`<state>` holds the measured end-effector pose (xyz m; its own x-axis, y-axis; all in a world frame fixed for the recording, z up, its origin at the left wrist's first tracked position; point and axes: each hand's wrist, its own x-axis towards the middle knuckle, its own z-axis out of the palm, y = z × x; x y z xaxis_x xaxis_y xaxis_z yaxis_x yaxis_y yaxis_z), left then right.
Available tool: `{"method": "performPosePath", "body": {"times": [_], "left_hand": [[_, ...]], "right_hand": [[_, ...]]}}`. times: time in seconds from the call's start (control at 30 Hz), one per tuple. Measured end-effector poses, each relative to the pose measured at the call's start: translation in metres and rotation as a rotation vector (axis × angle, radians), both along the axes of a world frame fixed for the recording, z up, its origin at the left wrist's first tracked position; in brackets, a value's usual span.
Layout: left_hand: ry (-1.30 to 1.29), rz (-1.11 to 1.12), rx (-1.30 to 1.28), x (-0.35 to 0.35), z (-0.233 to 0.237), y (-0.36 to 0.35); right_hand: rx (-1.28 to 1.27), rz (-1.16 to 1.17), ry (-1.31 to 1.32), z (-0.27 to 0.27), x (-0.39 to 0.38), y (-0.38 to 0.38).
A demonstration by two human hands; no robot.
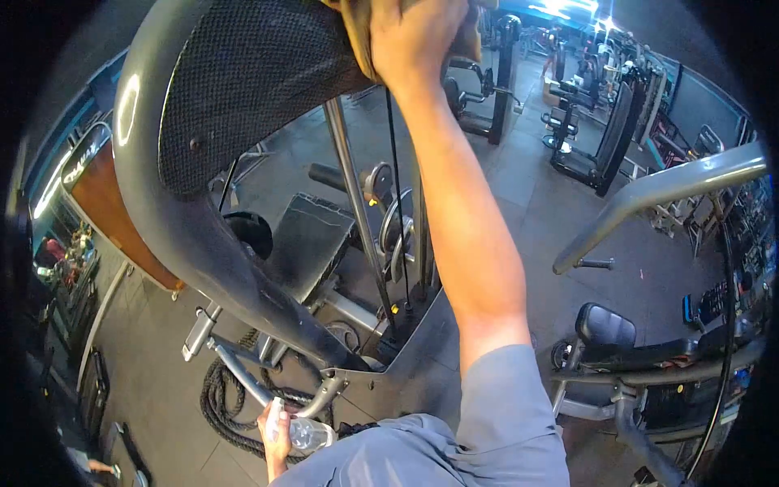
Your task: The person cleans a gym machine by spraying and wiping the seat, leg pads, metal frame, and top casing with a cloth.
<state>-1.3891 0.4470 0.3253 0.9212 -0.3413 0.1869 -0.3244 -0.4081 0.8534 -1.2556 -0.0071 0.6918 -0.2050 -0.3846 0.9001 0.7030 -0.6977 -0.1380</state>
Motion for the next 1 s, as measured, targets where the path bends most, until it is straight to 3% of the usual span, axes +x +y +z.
{"method": "performPosePath", "body": {"times": [0.13, 0.2, 0.27, 0.3, 0.4, 0.47, 0.5, 0.53, 0.6, 0.67, 0.7, 0.83, 0.87, 0.93, 1.0], "left_hand": [[0.017, 0.008, 0.002, -0.009, -0.016, 0.013], [0.029, 0.006, 0.008, -0.015, -0.014, 0.013], [0.071, 0.038, -0.024, -0.023, -0.022, 0.019], [0.078, 0.058, 0.004, -0.026, -0.025, 0.026], [0.148, 0.099, 0.037, -0.033, -0.014, 0.031], [0.153, 0.108, 0.016, -0.034, -0.022, 0.034], [0.175, 0.111, 0.019, -0.033, -0.027, 0.036], [0.198, 0.116, 0.023, -0.035, -0.031, 0.039], [0.214, 0.083, 0.060, -0.033, -0.027, 0.038], [0.199, 0.045, 0.094, -0.028, -0.026, 0.035], [0.193, 0.021, 0.090, -0.024, -0.023, 0.034], [0.240, 0.012, 0.064, -0.012, -0.015, 0.030], [0.225, -0.001, 0.075, -0.008, -0.016, 0.031], [0.195, -0.040, 0.069, 0.002, -0.019, 0.035], [0.173, -0.081, 0.037, 0.010, -0.030, 0.045]], "right_hand": [[-0.090, -0.553, 0.019, -0.110, -0.009, 0.049], [0.032, -0.275, 0.111, -0.171, 0.003, 0.084], [0.156, -0.185, 0.217, -0.172, 0.005, 0.086], [0.213, -0.136, 0.270, -0.166, 0.007, 0.089], [0.196, 0.157, 0.863, -0.098, -0.021, 0.037], [0.136, 0.755, 0.695, -0.098, -0.014, 0.024], [0.186, 0.413, 0.733, -0.109, -0.009, 0.033], [0.305, 0.420, 0.510, -0.125, 0.002, 0.056], [0.196, -0.228, 0.382, -0.164, 0.007, 0.079], [0.300, -0.100, 0.496, -0.228, 0.003, 0.089], [0.224, -0.224, 0.482, -0.267, 0.001, 0.091], [0.471, -0.120, 0.870, -0.446, -0.015, 0.098], [0.533, 0.018, 0.964, -0.475, -0.022, 0.097], [0.497, 0.123, 1.069, -0.474, -0.032, 0.089], [0.487, 0.136, 0.978, -0.431, -0.030, 0.093]]}}
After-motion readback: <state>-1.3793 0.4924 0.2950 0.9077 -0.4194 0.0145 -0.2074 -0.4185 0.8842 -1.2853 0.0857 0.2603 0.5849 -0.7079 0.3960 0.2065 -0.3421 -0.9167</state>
